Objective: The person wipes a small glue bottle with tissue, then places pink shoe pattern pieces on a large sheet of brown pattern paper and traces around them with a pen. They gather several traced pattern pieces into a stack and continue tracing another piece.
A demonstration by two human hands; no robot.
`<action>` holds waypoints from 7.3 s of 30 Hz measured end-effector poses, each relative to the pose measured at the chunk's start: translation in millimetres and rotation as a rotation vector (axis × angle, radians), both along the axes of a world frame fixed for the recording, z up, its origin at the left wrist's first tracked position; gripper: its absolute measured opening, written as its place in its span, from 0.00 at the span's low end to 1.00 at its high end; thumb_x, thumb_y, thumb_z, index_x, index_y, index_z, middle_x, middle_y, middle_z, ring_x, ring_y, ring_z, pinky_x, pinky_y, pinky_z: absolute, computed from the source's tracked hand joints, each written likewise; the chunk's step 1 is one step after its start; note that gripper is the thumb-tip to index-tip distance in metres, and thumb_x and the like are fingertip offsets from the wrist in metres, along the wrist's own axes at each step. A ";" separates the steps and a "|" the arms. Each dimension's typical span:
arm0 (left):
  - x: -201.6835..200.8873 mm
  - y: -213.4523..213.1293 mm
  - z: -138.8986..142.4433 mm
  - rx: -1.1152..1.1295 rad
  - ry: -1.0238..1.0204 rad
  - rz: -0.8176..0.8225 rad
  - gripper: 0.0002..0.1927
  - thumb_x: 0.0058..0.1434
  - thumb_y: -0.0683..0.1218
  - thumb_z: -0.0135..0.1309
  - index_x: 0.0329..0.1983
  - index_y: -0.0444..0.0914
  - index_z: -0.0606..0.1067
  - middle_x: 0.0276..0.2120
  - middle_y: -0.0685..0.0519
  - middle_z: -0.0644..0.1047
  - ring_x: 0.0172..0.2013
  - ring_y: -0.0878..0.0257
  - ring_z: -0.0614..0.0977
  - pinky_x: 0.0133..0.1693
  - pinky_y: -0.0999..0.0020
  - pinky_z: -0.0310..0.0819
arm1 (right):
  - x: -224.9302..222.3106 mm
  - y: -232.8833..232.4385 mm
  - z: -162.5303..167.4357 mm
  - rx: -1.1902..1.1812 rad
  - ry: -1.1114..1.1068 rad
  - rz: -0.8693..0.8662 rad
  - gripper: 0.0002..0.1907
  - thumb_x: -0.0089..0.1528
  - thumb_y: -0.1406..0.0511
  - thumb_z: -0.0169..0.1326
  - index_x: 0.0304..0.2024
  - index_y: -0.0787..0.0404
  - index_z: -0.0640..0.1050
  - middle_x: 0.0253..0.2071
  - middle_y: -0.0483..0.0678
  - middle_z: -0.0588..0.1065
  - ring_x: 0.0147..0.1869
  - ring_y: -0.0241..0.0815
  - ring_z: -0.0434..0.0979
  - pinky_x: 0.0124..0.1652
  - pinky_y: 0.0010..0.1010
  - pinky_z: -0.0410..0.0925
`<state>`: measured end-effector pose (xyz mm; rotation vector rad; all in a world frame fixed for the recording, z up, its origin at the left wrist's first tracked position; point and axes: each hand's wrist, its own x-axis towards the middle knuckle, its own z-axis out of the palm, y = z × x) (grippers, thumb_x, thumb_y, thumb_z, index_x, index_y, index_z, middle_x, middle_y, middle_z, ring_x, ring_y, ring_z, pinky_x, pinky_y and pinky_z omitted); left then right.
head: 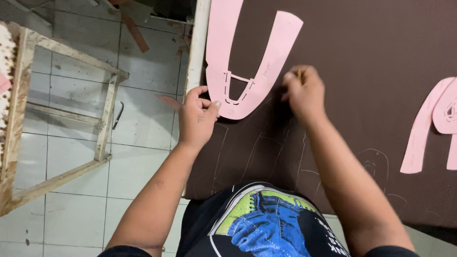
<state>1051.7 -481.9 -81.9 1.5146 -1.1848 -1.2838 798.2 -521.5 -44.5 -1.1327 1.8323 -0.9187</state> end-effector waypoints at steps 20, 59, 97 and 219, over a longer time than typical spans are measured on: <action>4.6 -5.0 12.7 -0.059 -0.210 -0.062 0.22 0.62 0.41 0.60 0.58 0.31 0.70 0.26 0.52 0.80 0.26 0.66 0.82 0.33 0.69 0.77 | -32.0 -78.8 20.1 0.162 0.429 0.281 0.43 0.59 0.62 0.68 0.73 0.57 0.64 0.39 0.47 0.79 0.28 0.34 0.77 0.32 0.27 0.73; 33.2 6.5 -9.3 -0.464 -0.793 -0.355 0.33 0.57 0.58 0.65 0.65 0.45 0.74 0.70 0.54 0.65 0.73 0.48 0.57 0.71 0.43 0.43 | -44.0 -74.6 10.0 0.159 0.212 0.177 0.32 0.63 0.65 0.63 0.69 0.56 0.69 0.35 0.40 0.74 0.28 0.26 0.70 0.26 0.21 0.67; 33.8 4.1 -6.6 -0.437 -0.744 -0.249 0.37 0.54 0.54 0.68 0.65 0.38 0.71 0.65 0.46 0.64 0.69 0.46 0.60 0.68 0.48 0.52 | -25.0 -90.4 2.7 -0.165 -0.053 0.091 0.22 0.66 0.74 0.60 0.63 0.69 0.72 0.37 0.43 0.78 0.33 0.30 0.78 0.31 0.20 0.70; 31.4 4.1 -8.9 -0.381 -0.795 -0.379 0.46 0.55 0.63 0.65 0.72 0.39 0.64 0.72 0.53 0.60 0.74 0.48 0.52 0.72 0.40 0.42 | -45.2 -103.9 -0.2 -0.086 -0.079 0.116 0.13 0.69 0.74 0.61 0.52 0.64 0.70 0.36 0.48 0.80 0.35 0.33 0.84 0.25 0.18 0.68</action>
